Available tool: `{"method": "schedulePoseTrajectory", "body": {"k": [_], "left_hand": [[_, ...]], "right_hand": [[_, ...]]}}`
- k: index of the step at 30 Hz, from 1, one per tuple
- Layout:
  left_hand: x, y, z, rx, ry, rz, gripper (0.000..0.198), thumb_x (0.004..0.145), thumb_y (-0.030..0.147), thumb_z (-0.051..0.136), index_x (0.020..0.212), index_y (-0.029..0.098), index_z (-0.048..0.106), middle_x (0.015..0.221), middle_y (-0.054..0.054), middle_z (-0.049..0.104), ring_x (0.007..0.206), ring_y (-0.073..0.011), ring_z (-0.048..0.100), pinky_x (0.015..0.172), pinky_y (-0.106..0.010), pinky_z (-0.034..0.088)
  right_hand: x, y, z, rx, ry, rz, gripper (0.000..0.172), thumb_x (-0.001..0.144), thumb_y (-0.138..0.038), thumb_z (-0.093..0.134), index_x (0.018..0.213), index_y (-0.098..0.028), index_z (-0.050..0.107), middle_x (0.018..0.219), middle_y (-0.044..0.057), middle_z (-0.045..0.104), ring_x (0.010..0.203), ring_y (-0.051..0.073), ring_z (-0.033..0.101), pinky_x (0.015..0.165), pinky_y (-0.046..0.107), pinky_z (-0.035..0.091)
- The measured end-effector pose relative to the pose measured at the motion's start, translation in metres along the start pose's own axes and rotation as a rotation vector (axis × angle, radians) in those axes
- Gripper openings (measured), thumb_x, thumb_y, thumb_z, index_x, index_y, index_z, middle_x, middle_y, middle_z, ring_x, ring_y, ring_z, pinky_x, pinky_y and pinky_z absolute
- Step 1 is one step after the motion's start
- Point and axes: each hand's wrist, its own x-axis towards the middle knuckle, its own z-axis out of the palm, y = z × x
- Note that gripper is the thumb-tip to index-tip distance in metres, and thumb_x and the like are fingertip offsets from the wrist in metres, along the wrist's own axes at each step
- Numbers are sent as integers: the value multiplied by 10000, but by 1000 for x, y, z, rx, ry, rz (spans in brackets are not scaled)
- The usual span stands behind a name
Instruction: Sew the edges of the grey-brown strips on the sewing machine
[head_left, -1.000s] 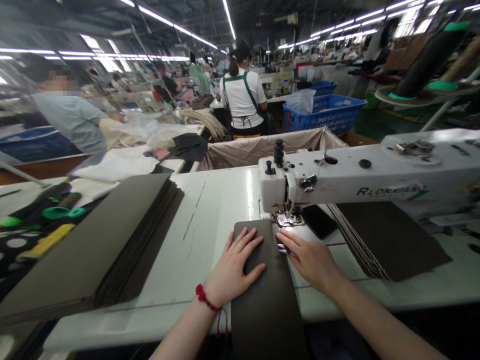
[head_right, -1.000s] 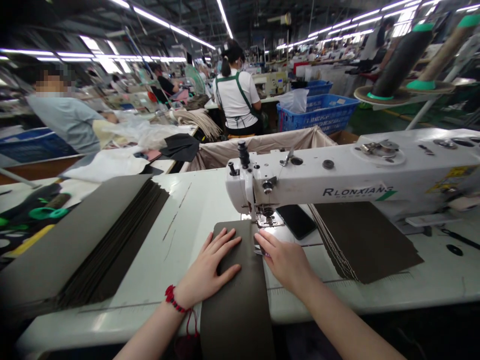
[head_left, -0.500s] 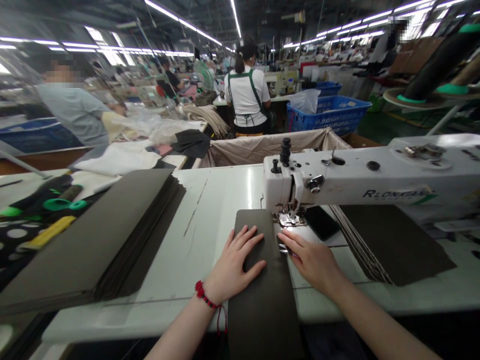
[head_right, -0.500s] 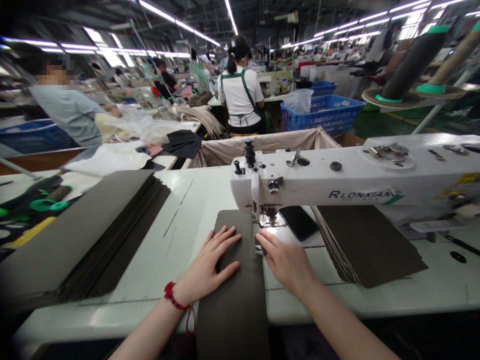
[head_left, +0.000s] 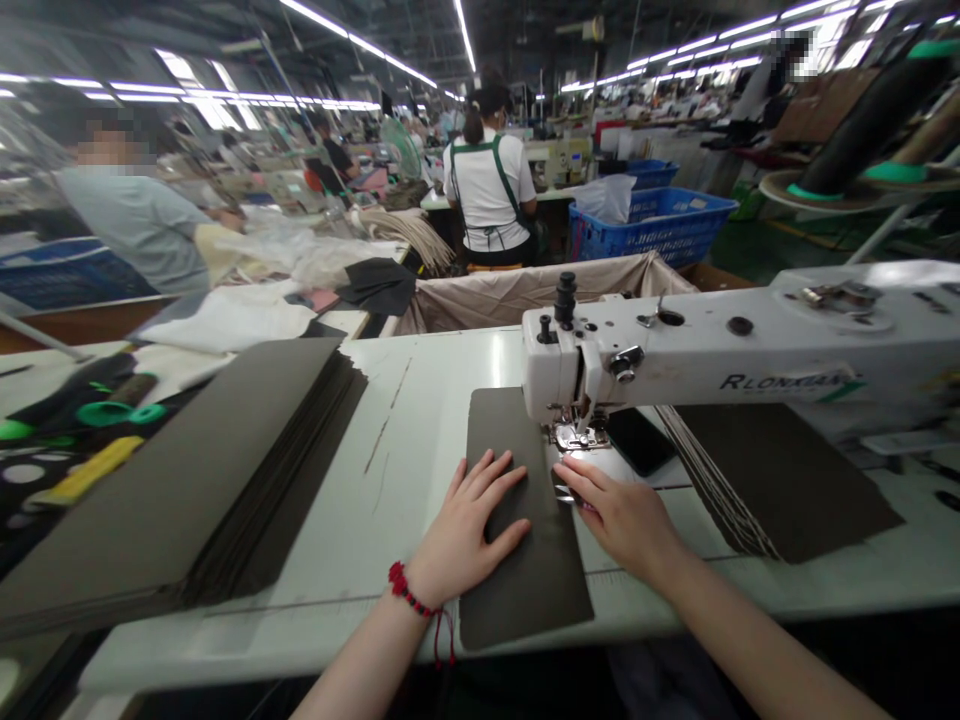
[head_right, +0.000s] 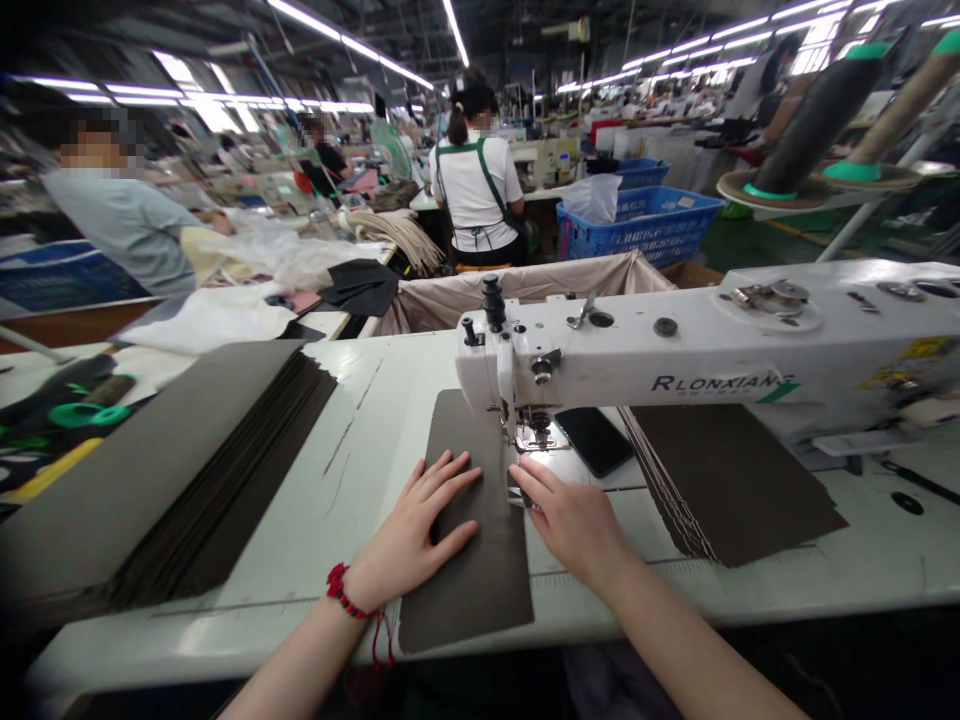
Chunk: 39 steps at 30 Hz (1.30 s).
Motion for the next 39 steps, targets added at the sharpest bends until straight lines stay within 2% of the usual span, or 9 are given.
{"method": "schedulePoseTrajectory", "body": {"k": [17, 22, 39], "left_hand": [[0, 0, 1, -20, 27, 7, 546, 932, 431, 502, 1444, 309, 360, 1547, -16, 291, 1444, -272, 182, 1180, -544, 111], [0, 0, 1, -9, 30, 7, 554, 926, 419, 515, 1445, 306, 359, 1543, -11, 300, 1443, -268, 189, 1184, -531, 115], [3, -2, 8, 53, 42, -6, 652, 944, 509, 442, 1510, 282, 211, 1556, -33, 271, 1448, -261, 172, 1183, -509, 130]], "right_hand": [[0, -2, -1, -19, -11, 7, 586, 876, -155, 464, 1429, -333, 392, 1485, -10, 410, 1055, 197, 627, 820, 341, 528], [0, -1, 0, -14, -8, 2, 591, 881, -156, 463, 1435, -341, 376, 1488, -31, 402, 1067, 197, 621, 825, 347, 527], [0, -1, 1, -31, 0, 4, 598, 878, -155, 474, 1436, -346, 377, 1486, -22, 405, 1041, 202, 633, 810, 348, 536]]}}
